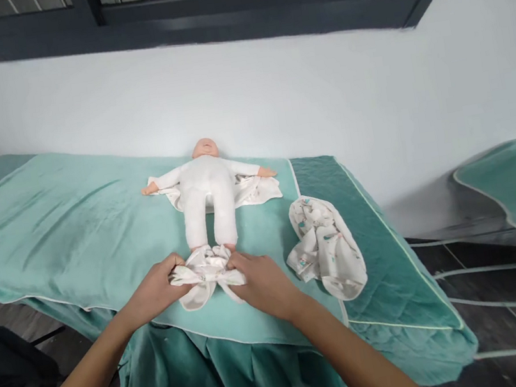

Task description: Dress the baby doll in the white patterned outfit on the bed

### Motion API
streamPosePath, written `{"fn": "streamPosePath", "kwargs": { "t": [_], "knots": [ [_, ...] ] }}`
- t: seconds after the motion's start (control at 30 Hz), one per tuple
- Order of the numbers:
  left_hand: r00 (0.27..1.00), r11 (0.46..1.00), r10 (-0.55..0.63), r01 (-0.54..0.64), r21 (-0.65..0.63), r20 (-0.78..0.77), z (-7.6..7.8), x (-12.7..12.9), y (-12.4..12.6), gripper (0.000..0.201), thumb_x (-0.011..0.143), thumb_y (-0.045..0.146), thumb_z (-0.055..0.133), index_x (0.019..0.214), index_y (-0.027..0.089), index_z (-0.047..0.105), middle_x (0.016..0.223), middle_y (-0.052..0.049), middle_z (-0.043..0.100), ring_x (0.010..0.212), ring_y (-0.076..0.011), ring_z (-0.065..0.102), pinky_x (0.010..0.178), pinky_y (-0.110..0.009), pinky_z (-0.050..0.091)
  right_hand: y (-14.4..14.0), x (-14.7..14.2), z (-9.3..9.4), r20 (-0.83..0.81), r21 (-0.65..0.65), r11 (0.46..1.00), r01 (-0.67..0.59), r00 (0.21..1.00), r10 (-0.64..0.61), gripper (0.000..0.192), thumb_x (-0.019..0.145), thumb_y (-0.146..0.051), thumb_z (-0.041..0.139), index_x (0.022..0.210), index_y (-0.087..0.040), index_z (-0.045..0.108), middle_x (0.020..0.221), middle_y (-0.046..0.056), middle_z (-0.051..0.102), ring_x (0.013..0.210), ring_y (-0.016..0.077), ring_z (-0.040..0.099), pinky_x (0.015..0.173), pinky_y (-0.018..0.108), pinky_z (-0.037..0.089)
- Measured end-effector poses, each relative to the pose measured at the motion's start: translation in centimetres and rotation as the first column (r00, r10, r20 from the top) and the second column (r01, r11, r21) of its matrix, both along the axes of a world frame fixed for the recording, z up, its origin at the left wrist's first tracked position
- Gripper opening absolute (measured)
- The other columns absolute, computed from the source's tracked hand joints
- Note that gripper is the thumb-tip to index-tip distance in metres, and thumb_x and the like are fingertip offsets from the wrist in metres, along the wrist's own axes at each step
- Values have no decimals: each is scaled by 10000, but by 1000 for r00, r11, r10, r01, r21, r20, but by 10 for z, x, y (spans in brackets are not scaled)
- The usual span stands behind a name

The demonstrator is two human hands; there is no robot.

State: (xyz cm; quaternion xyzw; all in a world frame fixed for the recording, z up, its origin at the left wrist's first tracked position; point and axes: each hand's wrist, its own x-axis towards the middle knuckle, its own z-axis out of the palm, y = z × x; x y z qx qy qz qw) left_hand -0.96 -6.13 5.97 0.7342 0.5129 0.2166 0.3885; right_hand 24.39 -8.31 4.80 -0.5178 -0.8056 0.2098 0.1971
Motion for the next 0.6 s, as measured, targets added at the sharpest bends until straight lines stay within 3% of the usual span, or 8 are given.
{"fn": "streamPosePath", "kwargs": {
  "t": [0.07, 0.17, 0.27, 0.37, 0.43, 0.5, 0.53, 0.6],
  "knots": [
    [994, 998, -17, 24, -64, 111, 14, -6, -4, 234, 789, 356, 659, 806, 202, 484, 735, 42, 499, 692, -139, 467, 621, -253, 342, -3, 0, 19, -129, -162, 984, -75, 990, 54, 164, 804, -291, 703, 905, -218, 595, 842, -11, 644, 746, 169, 589, 660, 266, 378],
    [959, 984, -49, 94, -152, 279, 36, -15, -1, 328, 779, 436, 691, 812, 196, 470, 717, 58, 434, 654, -107, 412, 597, -224, 325, 2, 2, 50, -376, -362, 896, -259, 920, 114, 373, 747, -504, 770, 871, -204, 586, 777, -34, 562, 696, 135, 504, 609, 244, 356],
    [951, 982, -104, 145, -121, 292, 67, -19, 10, 378, 759, 478, 719, 816, 195, 475, 725, 55, 437, 656, -106, 422, 589, -216, 330, 18, 3, 83, -562, -379, 827, -415, 813, 151, 507, 812, -690, 618, 838, -186, 572, 744, -25, 518, 667, 122, 458, 600, 251, 354],
    [962, 971, -237, 237, 16, 133, 110, -21, 22, 353, 761, 489, 709, 884, 201, 546, 809, 24, 542, 720, -139, 504, 616, -231, 366, 36, -2, 122, -442, -450, 781, -433, 868, 227, 567, 943, -676, 399, 756, -178, 596, 715, -5, 524, 647, 123, 444, 609, 272, 360],
    [905, 907, -412, 418, 47, -101, 138, -23, 27, 347, 728, 479, 735, 915, 215, 611, 846, 8, 611, 751, -165, 549, 623, -242, 369, 45, -8, 148, -288, -540, 731, -417, 908, 305, 511, 908, -641, 519, 702, -180, 595, 663, -19, 493, 609, 113, 421, 566, 265, 337],
    [800, 840, -509, 542, 19, -318, 161, -24, 30, 328, 710, 485, 753, 879, 226, 642, 798, 9, 639, 708, -173, 560, 600, -251, 350, 50, -14, 172, -208, -519, 760, -392, 920, 332, 444, 837, -602, 652, 693, -185, 604, 635, -31, 479, 580, 104, 412, 529, 258, 316],
    [777, 834, -493, 551, 42, -391, 170, -24, 32, 321, 709, 489, 755, 868, 231, 650, 778, 8, 647, 687, -177, 563, 592, -256, 344, 51, -16, 183, -190, -472, 797, -377, 926, 326, 421, 813, -589, 687, 701, -189, 616, 633, -32, 487, 573, 103, 419, 521, 256, 316],
    [818, 857, -342, 474, 205, -462, 181, -23, 33, 301, 739, 490, 730, 888, 238, 661, 766, 1, 658, 679, -190, 578, 606, -263, 357, 49, -18, 200, -171, -336, 883, -328, 943, 285, 398, 802, -587, 704, 720, -202, 641, 643, -26, 518, 573, 106, 446, 525, 259, 334]
  ]
}}
